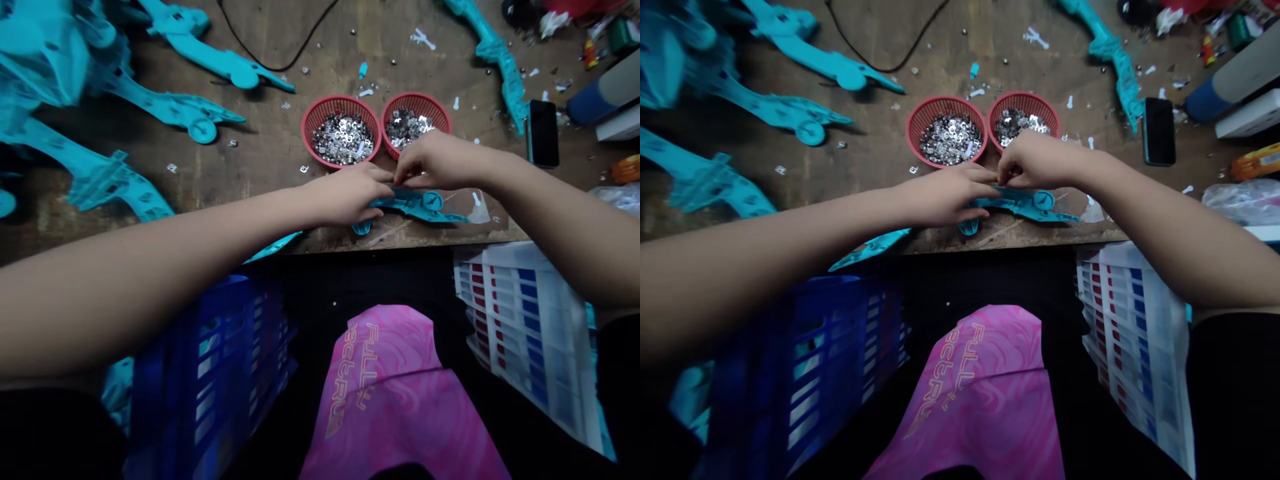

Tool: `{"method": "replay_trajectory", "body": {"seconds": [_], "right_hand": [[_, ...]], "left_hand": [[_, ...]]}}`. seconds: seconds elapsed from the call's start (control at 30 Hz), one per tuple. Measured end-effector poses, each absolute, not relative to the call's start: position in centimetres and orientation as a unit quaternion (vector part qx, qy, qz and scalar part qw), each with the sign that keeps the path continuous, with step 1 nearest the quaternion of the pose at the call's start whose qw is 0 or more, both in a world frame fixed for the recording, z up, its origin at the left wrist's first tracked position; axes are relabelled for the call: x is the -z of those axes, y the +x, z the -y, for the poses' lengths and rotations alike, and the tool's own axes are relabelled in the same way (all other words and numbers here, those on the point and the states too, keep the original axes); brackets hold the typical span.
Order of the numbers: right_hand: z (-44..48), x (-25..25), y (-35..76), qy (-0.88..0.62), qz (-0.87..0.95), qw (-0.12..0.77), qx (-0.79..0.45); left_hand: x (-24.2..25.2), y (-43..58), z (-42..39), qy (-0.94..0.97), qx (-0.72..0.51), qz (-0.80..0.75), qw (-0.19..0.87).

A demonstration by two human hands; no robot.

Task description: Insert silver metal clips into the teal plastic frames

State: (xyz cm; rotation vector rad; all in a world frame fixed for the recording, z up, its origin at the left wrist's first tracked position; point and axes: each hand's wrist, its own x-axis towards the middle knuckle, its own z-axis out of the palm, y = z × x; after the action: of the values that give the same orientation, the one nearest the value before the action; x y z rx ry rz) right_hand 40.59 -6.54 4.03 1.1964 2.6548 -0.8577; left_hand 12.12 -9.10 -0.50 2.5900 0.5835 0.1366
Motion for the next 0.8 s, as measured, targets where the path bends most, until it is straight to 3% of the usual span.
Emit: {"method": "replay_trajectory", "body": {"seconds": [0.33,0.8], "right_hand": [[5.9,-2.0,40.1,0.278,-0.922,0.109,0.245],[6.3,-2.3,39.3,0.287,-0.917,0.155,0.228]], "left_hand": [[1.9,12.6,9.1,0.957,0.007,-0.194,0.214],[1.3,12.6,9.0,0.951,0.032,-0.209,0.224]]}}
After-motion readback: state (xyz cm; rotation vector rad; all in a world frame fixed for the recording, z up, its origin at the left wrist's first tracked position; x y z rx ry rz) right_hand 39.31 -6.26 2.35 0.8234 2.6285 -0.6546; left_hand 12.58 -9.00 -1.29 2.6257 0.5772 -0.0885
